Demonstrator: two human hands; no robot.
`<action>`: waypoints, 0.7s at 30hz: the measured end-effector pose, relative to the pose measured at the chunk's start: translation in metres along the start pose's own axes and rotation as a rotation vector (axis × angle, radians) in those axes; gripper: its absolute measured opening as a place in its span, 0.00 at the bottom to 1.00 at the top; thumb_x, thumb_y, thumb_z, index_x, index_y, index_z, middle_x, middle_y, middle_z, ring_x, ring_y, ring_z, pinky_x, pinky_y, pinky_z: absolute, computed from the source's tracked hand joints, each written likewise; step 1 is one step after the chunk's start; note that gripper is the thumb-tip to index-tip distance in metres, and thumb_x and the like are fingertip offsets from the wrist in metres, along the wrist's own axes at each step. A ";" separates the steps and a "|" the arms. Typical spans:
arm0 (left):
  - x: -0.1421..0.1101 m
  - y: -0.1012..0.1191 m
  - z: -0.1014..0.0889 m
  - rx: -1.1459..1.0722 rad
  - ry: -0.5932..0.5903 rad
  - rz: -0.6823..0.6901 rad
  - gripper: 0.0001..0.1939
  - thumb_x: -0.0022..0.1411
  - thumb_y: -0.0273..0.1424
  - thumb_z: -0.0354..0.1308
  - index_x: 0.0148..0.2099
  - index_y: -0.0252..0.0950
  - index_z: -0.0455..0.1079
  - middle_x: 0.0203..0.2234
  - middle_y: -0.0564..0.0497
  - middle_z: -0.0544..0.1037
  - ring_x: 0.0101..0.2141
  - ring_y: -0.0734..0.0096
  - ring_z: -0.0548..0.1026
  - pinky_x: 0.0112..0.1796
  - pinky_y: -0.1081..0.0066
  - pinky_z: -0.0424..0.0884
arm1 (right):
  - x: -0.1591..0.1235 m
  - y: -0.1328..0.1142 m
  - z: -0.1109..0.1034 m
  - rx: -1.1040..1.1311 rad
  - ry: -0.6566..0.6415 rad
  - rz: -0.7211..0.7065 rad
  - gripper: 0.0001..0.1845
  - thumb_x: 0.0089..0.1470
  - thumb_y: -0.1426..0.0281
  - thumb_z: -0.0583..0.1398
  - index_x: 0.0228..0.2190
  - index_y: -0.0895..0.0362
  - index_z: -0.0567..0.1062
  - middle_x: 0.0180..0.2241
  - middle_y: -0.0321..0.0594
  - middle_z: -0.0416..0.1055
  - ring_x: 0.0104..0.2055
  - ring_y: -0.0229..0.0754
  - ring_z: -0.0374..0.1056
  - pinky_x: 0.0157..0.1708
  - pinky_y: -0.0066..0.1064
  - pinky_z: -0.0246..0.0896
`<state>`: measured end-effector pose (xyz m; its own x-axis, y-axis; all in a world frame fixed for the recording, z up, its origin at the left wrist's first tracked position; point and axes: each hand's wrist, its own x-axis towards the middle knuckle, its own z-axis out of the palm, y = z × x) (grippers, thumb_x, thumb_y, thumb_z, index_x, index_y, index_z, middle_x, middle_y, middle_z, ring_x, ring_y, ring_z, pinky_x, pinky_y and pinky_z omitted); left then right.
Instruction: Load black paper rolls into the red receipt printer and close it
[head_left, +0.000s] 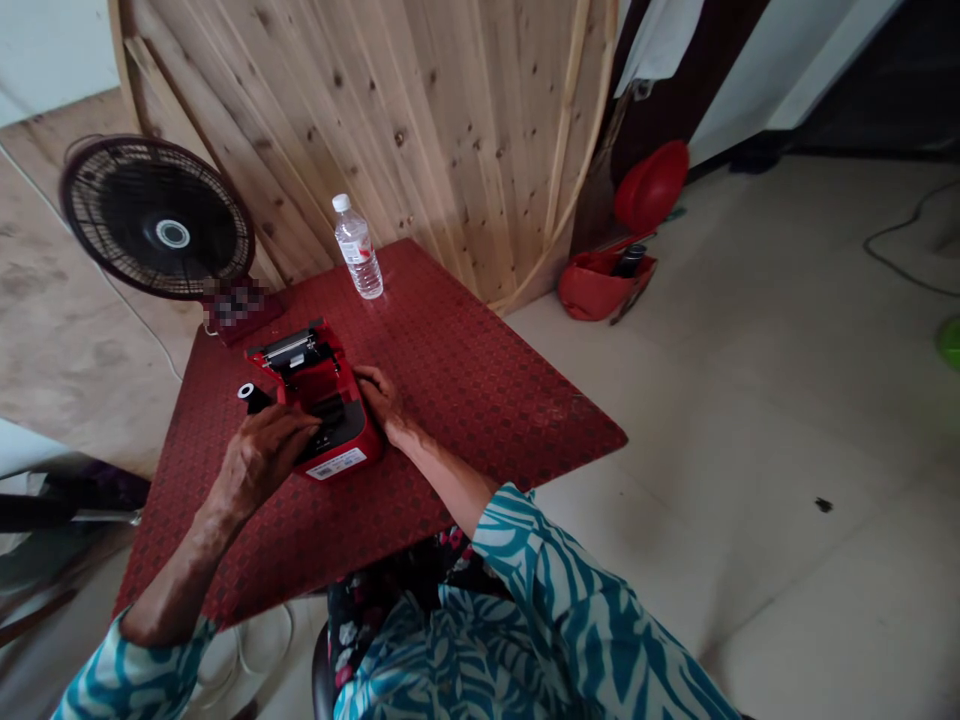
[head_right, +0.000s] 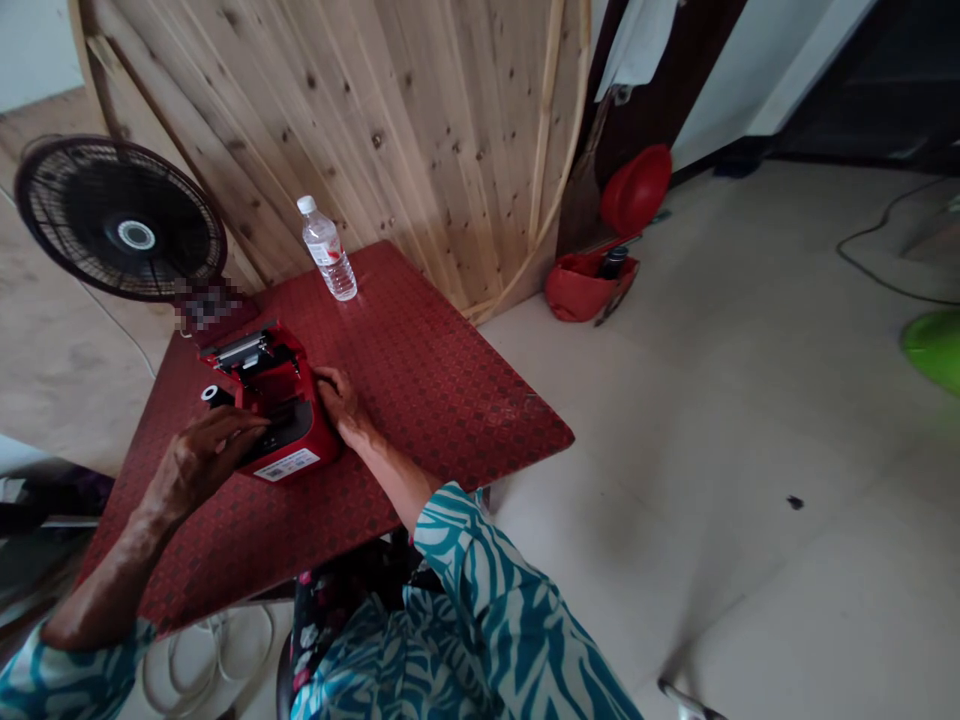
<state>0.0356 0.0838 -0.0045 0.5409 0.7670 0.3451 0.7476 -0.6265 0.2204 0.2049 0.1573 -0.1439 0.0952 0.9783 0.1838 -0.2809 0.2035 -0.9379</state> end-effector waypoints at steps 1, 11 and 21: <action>-0.003 0.001 0.000 0.030 0.018 0.039 0.16 0.68 0.38 0.51 0.41 0.38 0.78 0.35 0.47 0.81 0.37 0.65 0.78 0.40 0.67 0.72 | 0.000 0.000 0.000 0.000 0.004 -0.003 0.15 0.55 0.66 0.55 0.42 0.50 0.76 0.46 0.37 0.75 0.52 0.43 0.69 0.57 0.40 0.60; -0.023 0.014 0.003 0.186 0.062 0.131 0.13 0.69 0.36 0.52 0.44 0.39 0.77 0.39 0.46 0.81 0.39 0.63 0.77 0.43 0.63 0.69 | -0.002 -0.002 -0.003 -0.027 -0.005 0.002 0.15 0.56 0.65 0.55 0.44 0.49 0.76 0.47 0.35 0.75 0.54 0.42 0.68 0.59 0.40 0.58; -0.039 0.017 0.011 0.299 0.059 0.162 0.16 0.68 0.36 0.54 0.53 0.35 0.72 0.44 0.40 0.77 0.41 0.57 0.74 0.40 0.61 0.68 | -0.003 -0.006 -0.002 -0.022 0.000 0.000 0.15 0.55 0.66 0.55 0.42 0.50 0.76 0.47 0.37 0.75 0.53 0.43 0.68 0.58 0.40 0.58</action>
<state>0.0311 0.0446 -0.0247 0.6454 0.6457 0.4080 0.7382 -0.6645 -0.1162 0.2083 0.1532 -0.1389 0.0953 0.9784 0.1835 -0.2594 0.2024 -0.9443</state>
